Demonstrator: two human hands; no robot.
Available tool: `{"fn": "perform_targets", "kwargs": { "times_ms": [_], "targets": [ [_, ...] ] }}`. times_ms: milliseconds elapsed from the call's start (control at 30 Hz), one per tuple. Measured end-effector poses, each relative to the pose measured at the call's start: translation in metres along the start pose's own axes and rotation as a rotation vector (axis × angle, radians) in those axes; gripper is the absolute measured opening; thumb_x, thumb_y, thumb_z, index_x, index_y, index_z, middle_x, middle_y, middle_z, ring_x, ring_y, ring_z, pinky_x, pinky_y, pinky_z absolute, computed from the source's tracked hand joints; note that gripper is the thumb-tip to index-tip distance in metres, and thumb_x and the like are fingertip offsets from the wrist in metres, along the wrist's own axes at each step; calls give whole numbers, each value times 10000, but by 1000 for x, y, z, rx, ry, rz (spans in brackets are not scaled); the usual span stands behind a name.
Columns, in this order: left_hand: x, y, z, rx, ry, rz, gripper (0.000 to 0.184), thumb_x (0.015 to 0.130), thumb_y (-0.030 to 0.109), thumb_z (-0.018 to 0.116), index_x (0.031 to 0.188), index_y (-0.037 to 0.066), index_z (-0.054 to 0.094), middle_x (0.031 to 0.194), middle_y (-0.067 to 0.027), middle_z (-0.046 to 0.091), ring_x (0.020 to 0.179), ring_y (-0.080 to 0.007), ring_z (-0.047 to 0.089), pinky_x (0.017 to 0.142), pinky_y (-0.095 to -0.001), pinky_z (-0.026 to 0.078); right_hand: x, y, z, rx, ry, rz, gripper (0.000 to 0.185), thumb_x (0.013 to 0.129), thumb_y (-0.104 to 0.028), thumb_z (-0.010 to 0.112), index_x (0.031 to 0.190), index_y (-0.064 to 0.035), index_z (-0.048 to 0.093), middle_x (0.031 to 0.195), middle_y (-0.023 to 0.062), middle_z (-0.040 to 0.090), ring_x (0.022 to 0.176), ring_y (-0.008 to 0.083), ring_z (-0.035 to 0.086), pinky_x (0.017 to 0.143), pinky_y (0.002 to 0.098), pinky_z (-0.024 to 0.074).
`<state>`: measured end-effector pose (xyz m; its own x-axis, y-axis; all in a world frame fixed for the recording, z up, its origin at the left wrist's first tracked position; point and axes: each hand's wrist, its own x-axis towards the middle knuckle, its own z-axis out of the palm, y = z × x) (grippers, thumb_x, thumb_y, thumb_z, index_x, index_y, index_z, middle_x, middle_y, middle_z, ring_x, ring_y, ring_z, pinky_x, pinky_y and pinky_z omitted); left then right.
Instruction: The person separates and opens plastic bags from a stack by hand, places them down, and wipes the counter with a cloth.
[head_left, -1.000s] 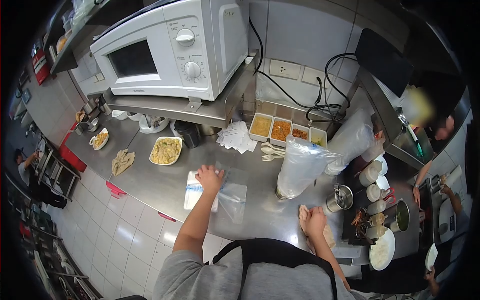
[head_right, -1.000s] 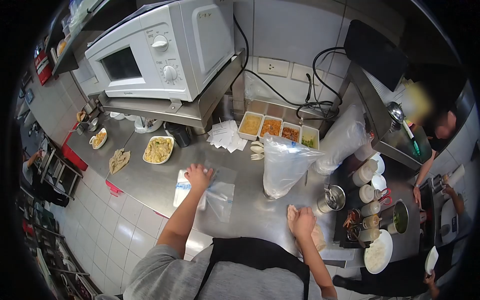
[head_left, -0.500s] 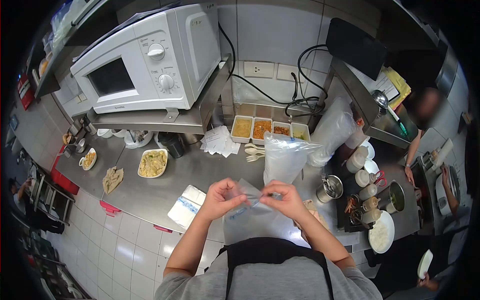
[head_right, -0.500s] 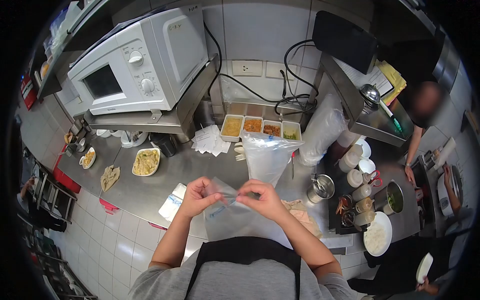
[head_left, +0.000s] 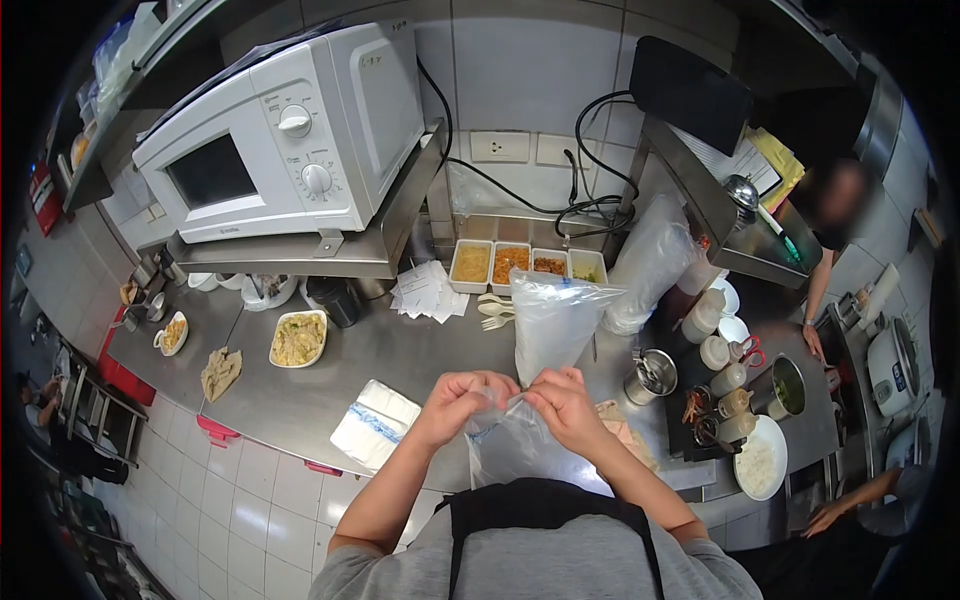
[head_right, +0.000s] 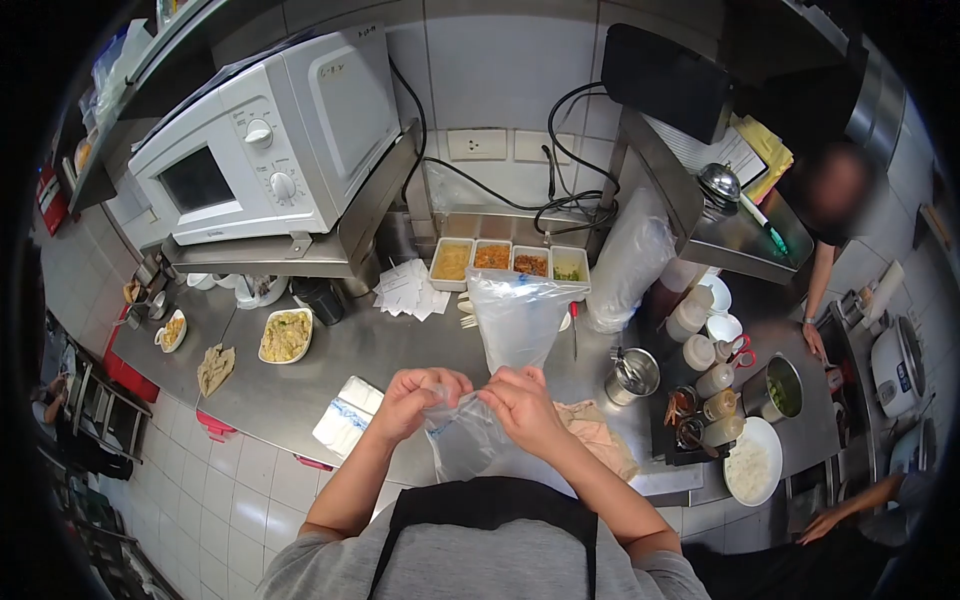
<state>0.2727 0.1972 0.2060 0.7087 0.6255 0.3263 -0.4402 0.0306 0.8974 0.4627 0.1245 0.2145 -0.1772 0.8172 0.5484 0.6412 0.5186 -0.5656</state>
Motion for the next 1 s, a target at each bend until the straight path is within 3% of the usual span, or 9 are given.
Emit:
{"fn": "perform_targets", "kwargs": {
  "times_ms": [167, 300, 400, 500, 600, 633, 800, 900, 1000],
  "targets": [
    [4, -10, 14, -67, 243, 45, 229, 767, 23, 517, 554, 63, 444, 758, -54, 509, 820, -170, 545, 768, -304, 433, -6, 8, 2, 148, 154, 97, 125, 835, -131, 581, 775, -24, 608, 809, 62, 560, 736, 202, 534, 715, 295, 375],
    [2, -22, 8, -133, 26, -61, 203, 819, 65, 521, 623, 68, 467, 787, -22, 491, 682, -89, 475, 618, -235, 408, -5, 10, -3, 344, 168, 143, 180, 869, -171, 555, 775, -25, 602, 803, 49, 571, 722, 171, 545, 642, 271, 398],
    [2, -31, 10, -74, -79, -222, 171, 880, 138, 501, 732, 53, 486, 818, -13, 494, 632, -51, 433, 570, -201, 379, -8, 17, -1, 921, 252, 472, 248, 910, -224, 507, 788, -27, 596, 776, 27, 572, 708, 131, 531, 608, 224, 396],
    [6, -48, 21, -158, 41, -474, 304, 931, 332, 450, 852, 44, 505, 665, 24, 475, 570, -49, 445, 557, -193, 395, -8, 25, -22, 1579, -27, 566, 295, 923, -276, 477, 760, -41, 552, 678, 18, 532, 579, 89, 460, 520, 201, 358],
    [14, -23, 1, -197, -172, -245, 295, 934, 318, 444, 866, 41, 518, 627, 16, 482, 552, -76, 483, 574, -221, 435, -19, 50, -24, 1510, -247, 643, 248, 899, -261, 531, 798, -39, 573, 650, -11, 535, 530, 53, 465, 474, 193, 362],
    [23, -16, -4, -371, -120, -138, 240, 933, 267, 456, 865, 46, 521, 629, 2, 507, 562, -97, 524, 597, -249, 461, -20, 52, -26, 1417, -203, 642, 231, 890, -251, 545, 797, -42, 574, 630, -16, 527, 510, 48, 456, 459, 195, 358],
    [75, 19, 0, -27, 94, -35, 184, 917, 204, 496, 822, 51, 534, 662, 2, 545, 579, -101, 547, 587, -246, 454, 23, 54, -72, 1018, 22, 495, 106, 834, -155, 618, 819, -55, 588, 598, -51, 521, 505, 30, 458, 445, 179, 361],
    [118, 28, -16, 104, 198, -105, 174, 894, 218, 533, 853, 49, 549, 730, -5, 564, 677, -111, 572, 654, -268, 489, 72, 59, -86, 750, 263, 473, 88, 816, -131, 626, 826, -58, 577, 604, -45, 515, 506, 36, 456, 447, 174, 359],
    [130, -24, -44, 143, 305, -286, 148, 889, 208, 542, 844, 69, 562, 713, -5, 567, 644, -105, 573, 549, -246, 459, 64, 93, -56, 611, 337, 382, 150, 772, -137, 657, 865, -47, 581, 645, -20, 535, 533, 63, 480, 488, 191, 388]
  ]
}}
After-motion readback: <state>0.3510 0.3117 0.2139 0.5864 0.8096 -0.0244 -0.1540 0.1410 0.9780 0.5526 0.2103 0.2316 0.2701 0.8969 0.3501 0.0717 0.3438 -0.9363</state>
